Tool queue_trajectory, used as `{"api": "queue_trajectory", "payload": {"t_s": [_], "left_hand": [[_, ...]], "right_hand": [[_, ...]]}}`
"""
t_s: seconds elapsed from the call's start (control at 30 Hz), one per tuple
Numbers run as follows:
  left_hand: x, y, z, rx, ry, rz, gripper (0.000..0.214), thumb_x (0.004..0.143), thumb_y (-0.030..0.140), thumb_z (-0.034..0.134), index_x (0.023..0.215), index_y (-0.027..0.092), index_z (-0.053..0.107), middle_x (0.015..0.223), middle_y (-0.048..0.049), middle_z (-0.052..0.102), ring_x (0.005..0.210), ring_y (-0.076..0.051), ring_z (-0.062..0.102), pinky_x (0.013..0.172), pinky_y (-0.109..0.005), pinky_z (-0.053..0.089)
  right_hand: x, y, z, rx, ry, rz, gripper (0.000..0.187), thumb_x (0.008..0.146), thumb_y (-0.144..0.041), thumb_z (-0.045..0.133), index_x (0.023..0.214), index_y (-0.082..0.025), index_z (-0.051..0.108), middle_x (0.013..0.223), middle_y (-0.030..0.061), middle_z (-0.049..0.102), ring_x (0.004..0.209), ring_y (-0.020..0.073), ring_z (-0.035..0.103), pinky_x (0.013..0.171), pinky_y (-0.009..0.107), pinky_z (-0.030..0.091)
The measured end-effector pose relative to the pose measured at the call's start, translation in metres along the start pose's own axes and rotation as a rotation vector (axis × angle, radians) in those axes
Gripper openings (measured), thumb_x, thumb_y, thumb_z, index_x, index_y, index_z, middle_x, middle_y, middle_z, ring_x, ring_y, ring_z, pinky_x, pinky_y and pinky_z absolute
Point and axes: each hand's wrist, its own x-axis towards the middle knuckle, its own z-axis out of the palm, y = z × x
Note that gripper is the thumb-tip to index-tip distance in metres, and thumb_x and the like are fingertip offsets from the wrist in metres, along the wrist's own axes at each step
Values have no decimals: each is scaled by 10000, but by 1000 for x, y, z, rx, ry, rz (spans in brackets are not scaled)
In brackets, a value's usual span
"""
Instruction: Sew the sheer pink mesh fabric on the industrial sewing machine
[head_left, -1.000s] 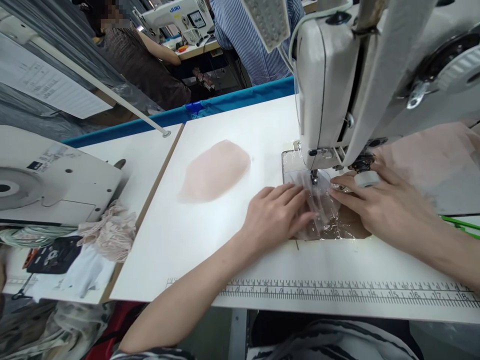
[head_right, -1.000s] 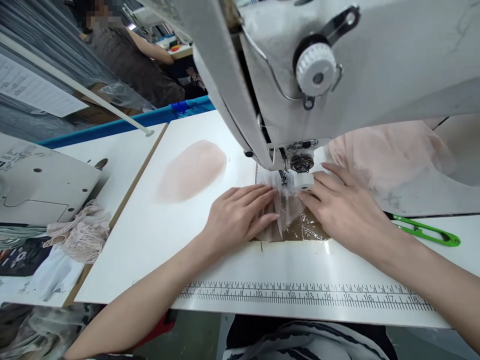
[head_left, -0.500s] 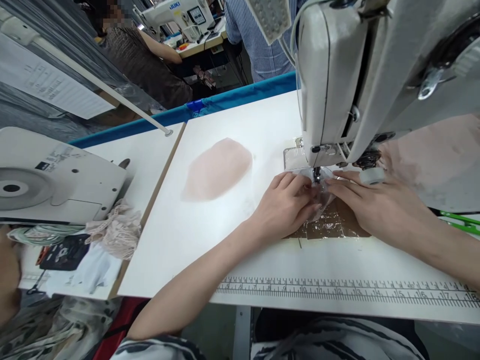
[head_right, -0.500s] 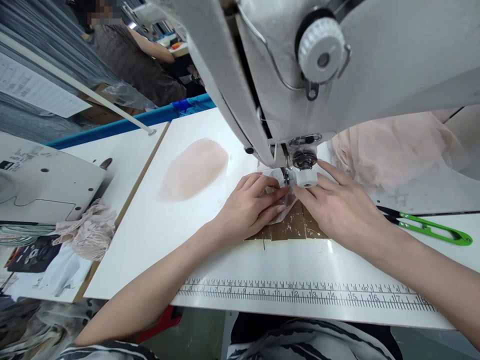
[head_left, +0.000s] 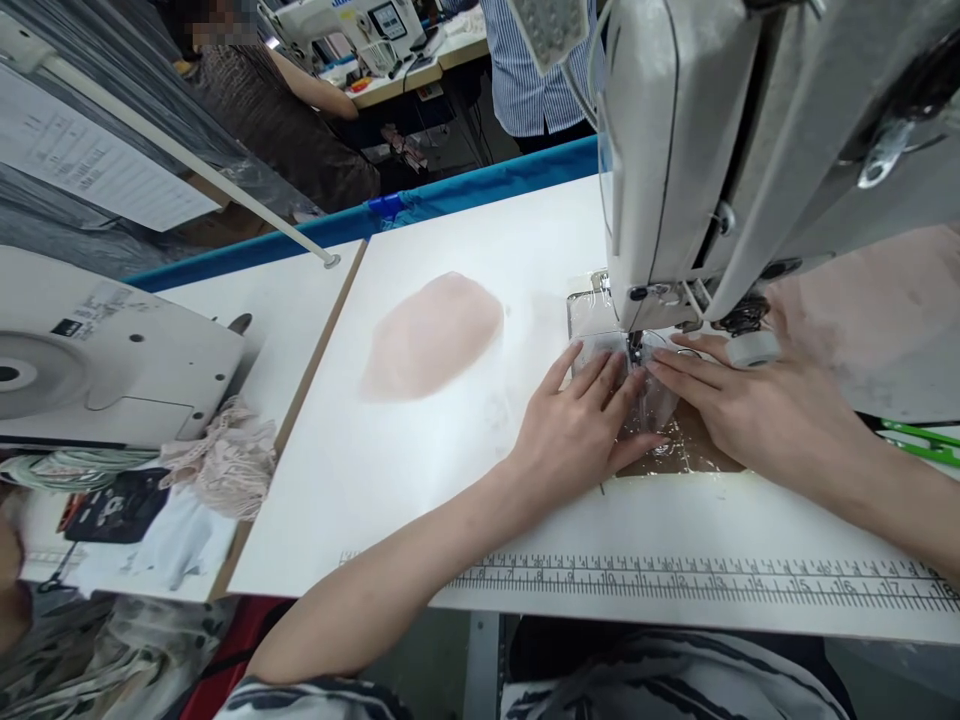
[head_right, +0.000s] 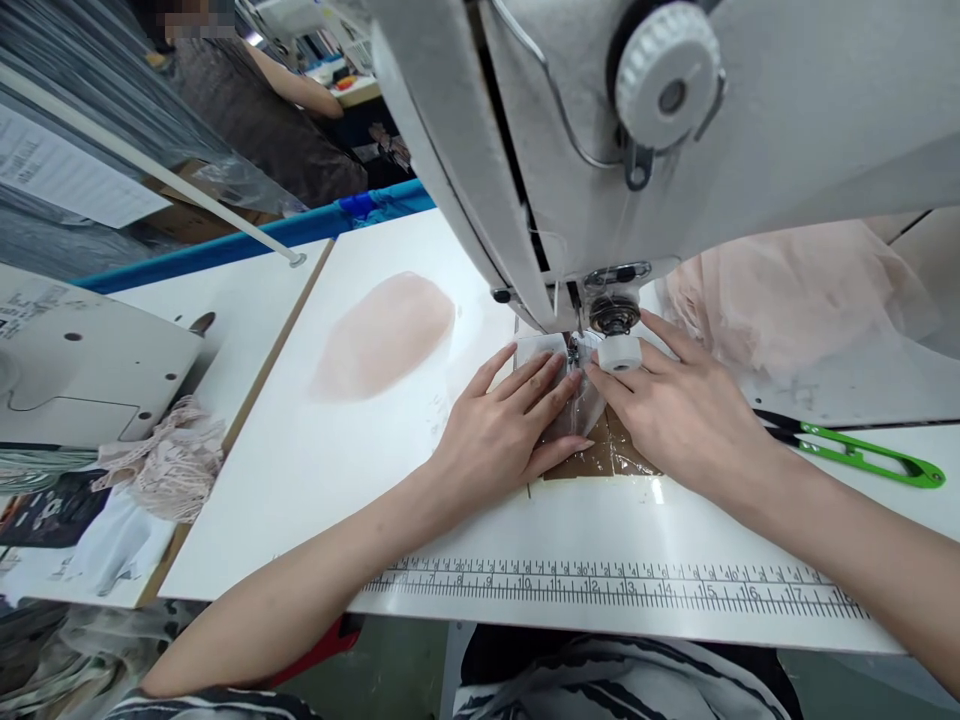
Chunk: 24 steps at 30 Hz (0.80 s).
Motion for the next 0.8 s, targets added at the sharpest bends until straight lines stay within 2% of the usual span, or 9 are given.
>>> {"api": "queue_trajectory", "payload": {"t_s": [0.1,0.23,0.43,0.53,0.7,0.8], "left_hand": [[0,2,0,6,-1,-1,624,992,572,461,1328,67,605,1352,-189,621,1287,-291,595,1194,-517,366],[0,2,0,5,8,2,626,990,578,459,1326,71,606,1350,-192,621,1286,-298,595,1197,-543,354],[0,2,2,41,11,0,609,996,579,445,1325,93,609,1341,-176,635,1283,-289,597,1199,-549,344],[0,3,4,46,29,0,618,995,585,442,1311,85,619,1336,-179,638,1281,-286,598,1201,-545,339],[-2,2,5,40,61,0,635,989,609,434,1316,97,617,1327,-166,648,1279,-277,599,1199,-529,344],[-6,-4,0,-20,105,77,599,974,585,494,1283,92,636,1276,-149,684,1227,-265,635,1153,-489,420]], "right_hand": [[0,-1,0,60,-40,25,493,873,3,375,1235,-131,682,867,40,778,857,240,710,1123,456,401],[0,-1,2,110,-40,60,534,873,-35,365,1261,-230,675,853,10,776,930,254,707,1106,475,408],[1,0,-1,43,8,21,512,865,-24,396,1247,-206,686,895,24,785,846,243,712,1105,463,399],[1,0,-2,-40,19,-15,432,891,-27,418,1204,-125,699,967,66,783,834,216,710,1106,407,402],[0,-1,0,-22,-7,4,393,921,-44,420,1210,-81,684,986,78,781,800,214,714,1080,439,431],[-1,-1,-1,4,34,-8,360,938,-53,436,1186,-101,693,1060,83,769,815,213,713,1021,438,462]]}}
